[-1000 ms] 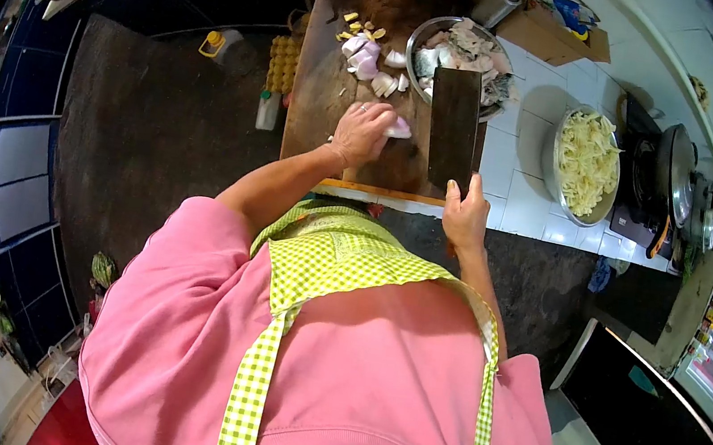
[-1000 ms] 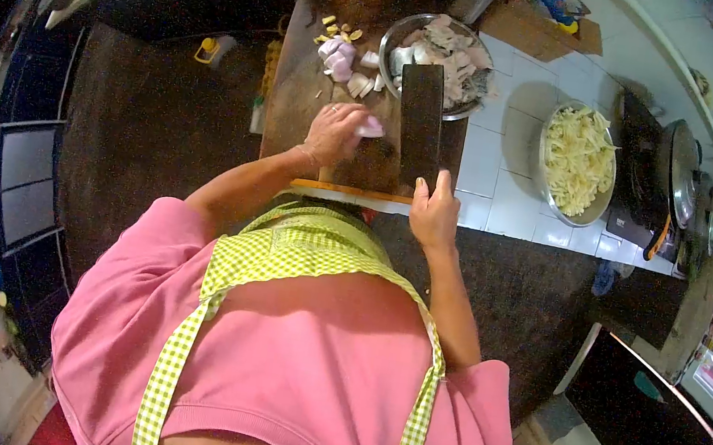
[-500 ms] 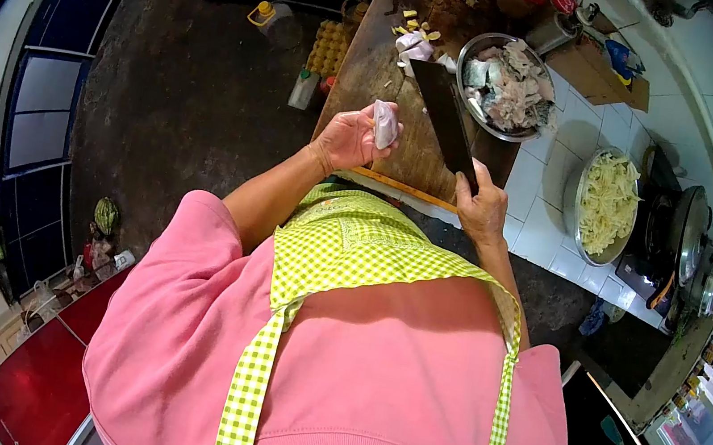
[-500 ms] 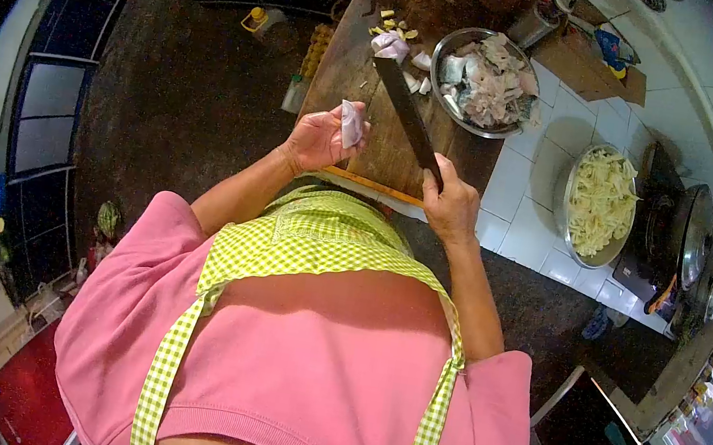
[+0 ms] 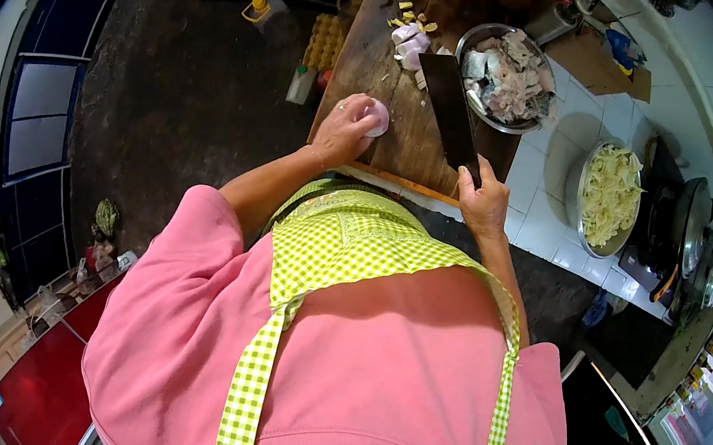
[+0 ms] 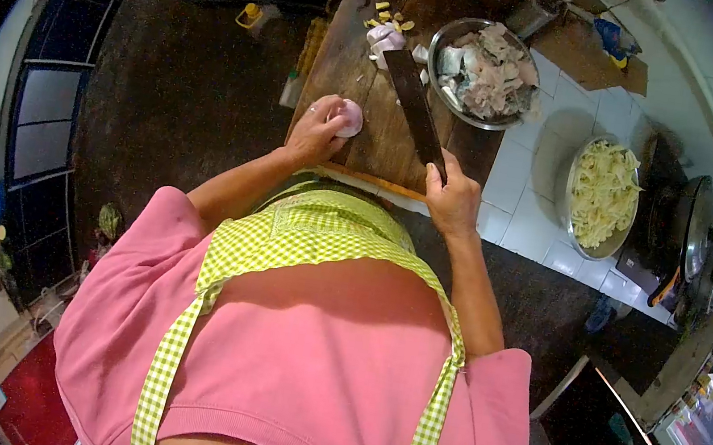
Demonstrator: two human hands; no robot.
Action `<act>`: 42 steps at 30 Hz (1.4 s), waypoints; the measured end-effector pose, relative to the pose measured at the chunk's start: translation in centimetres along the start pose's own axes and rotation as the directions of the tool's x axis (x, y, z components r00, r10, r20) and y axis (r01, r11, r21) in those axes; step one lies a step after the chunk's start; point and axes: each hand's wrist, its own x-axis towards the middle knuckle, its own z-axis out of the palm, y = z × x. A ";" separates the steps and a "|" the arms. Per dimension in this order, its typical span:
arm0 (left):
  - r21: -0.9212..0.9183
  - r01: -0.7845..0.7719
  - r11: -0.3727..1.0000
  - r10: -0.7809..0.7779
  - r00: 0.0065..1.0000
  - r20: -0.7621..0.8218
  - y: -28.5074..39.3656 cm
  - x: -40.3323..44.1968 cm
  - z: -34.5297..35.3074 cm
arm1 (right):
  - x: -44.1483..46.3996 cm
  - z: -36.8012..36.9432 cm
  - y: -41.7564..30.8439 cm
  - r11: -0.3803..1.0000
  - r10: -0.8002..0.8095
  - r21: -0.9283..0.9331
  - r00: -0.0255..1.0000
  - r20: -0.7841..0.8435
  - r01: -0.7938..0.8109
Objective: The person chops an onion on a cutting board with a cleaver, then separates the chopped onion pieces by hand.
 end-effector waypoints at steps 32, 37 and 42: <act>-0.072 -0.051 0.996 0.050 0.999 -0.011 0.8 0.2 1.5 | 5.2 3.8 -0.6 0.805 0.145 -0.527 0.770 0.621 0.273; -0.084 -0.036 0.996 0.040 0.998 0.052 0.4 -0.1 1.4 | 4.9 2.9 -0.6 0.853 0.116 -0.475 0.810 0.575 0.216; -0.087 -0.024 0.996 0.033 0.994 0.103 1.1 -0.4 0.4 | 4.1 0.2 -3.3 0.833 0.171 -0.508 0.771 0.613 0.220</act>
